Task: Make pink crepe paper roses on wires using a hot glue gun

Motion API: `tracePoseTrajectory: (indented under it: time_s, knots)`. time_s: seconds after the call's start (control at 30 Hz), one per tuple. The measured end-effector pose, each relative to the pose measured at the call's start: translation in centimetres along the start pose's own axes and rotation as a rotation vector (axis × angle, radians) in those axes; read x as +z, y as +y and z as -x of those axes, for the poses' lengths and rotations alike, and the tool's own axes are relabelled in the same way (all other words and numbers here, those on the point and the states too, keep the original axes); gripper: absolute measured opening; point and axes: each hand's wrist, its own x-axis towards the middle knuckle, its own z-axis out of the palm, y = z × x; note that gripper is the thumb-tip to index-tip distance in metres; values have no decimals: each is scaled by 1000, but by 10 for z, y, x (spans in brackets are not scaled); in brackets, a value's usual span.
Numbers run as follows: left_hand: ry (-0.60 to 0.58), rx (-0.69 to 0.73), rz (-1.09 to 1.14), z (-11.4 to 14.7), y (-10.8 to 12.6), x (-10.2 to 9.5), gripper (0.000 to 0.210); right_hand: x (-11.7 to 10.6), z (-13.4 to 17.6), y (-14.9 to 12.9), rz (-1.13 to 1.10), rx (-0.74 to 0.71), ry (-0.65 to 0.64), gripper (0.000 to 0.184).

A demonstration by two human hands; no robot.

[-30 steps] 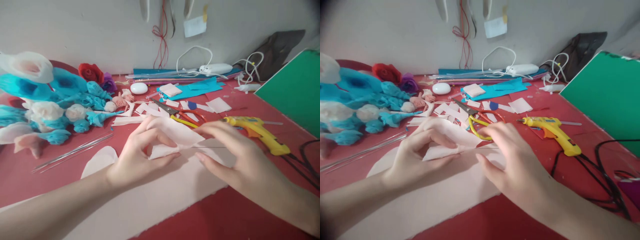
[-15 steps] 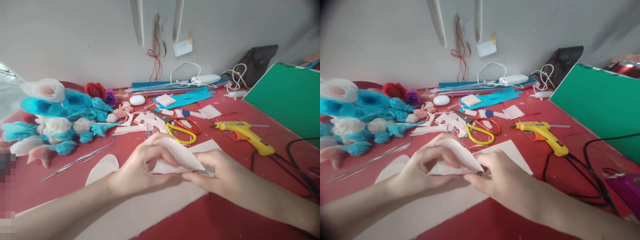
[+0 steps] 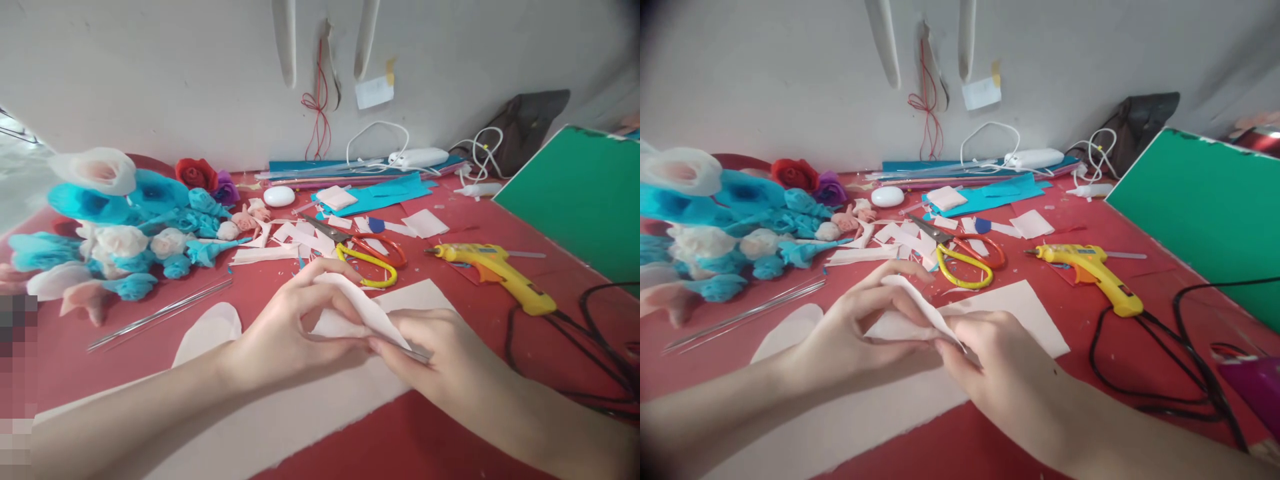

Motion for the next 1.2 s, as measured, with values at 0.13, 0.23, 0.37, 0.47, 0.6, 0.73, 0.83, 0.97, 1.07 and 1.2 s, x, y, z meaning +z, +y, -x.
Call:
tracePoseTrajectory:
  time_s: [0.13, 0.23, 0.37, 0.47, 0.6, 0.73, 0.83, 0.97, 1.07, 1.2]
  knots:
    - [129, -16, 49, 4, -2, 1, 52, 0, 0, 4, -55, 88, 8, 24]
    - [199, -46, 137, 7, -1, 0, 86, -4, 0, 3, -171, 115, 81, 23]
    - [95, -265, 331, 6, 7, 3, 58, -8, -1, -3, -338, 96, 140, 19]
    - [-66, -373, 456, 6, 14, 6, 16, -8, -2, -7, -389, 106, 127, 22]
    - [-80, -384, 544, 7, 19, 8, 9, -7, -2, -6, -497, 135, 50, 20]
    - [-74, -381, 645, 7, 19, 9, 11, -7, -2, -8, -588, 67, 5, 20]
    - [-63, -405, 669, 8, 18, 10, 12, -8, 0, -10, -571, 39, 5, 20]
    - [5, -392, 601, 10, 19, 8, 8, -6, 2, -7, -398, 87, 35, 14]
    - [87, -355, 443, 9, 21, 4, 7, -7, 3, -6, -149, -21, 371, 19]
    - [48, -201, 241, 9, 17, 0, 25, -11, 5, -14, 193, -325, 677, 13]
